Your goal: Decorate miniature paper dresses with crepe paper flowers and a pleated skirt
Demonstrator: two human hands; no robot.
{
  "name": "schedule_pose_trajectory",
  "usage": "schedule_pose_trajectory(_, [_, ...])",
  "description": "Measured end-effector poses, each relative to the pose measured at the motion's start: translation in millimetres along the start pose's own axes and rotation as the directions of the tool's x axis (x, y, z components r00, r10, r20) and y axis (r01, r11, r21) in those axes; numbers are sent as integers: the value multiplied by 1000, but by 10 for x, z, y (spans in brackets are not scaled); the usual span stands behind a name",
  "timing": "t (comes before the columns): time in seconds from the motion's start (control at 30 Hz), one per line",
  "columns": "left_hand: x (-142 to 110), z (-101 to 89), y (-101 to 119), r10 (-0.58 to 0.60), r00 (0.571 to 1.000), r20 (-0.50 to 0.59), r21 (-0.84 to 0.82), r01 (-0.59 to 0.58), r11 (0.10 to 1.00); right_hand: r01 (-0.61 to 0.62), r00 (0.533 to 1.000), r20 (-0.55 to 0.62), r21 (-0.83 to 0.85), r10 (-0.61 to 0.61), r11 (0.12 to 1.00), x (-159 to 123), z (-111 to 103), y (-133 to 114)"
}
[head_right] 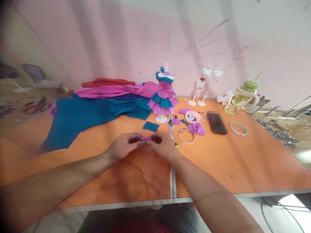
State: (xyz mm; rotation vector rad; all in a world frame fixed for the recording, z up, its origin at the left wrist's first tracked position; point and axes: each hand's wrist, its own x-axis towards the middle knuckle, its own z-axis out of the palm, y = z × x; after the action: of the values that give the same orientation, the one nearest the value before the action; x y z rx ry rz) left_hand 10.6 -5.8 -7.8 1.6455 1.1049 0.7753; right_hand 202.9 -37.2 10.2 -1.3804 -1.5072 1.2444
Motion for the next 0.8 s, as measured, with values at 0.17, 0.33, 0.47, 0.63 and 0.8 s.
schedule_pose_trajectory(0.17, [-9,-13,6,17,1000,27,-69,-15,998,-22,1000,15,11,22,1000,3,-4,8])
schedule_pose_trajectory(0.33, [0,-6,-8,76,996,54,-188,-65,980,-16,999,-31,5,16,1000,9,2,-10])
schedule_pose_trajectory(0.47, [9,7,-53,5,1000,26,-82,-2,997,-2,999,-38,-41,1,999,5,12,-27])
schedule_pose_trajectory(0.63, [-2,1,-24,17,1000,14,-46,-17,999,-28,1000,3,-63,28,998,5,-2,-1])
schedule_pose_trajectory(0.8, [9,-16,-18,50,998,31,-43,-49,998,8,1000,20,-99,-6,995,12,-14,32])
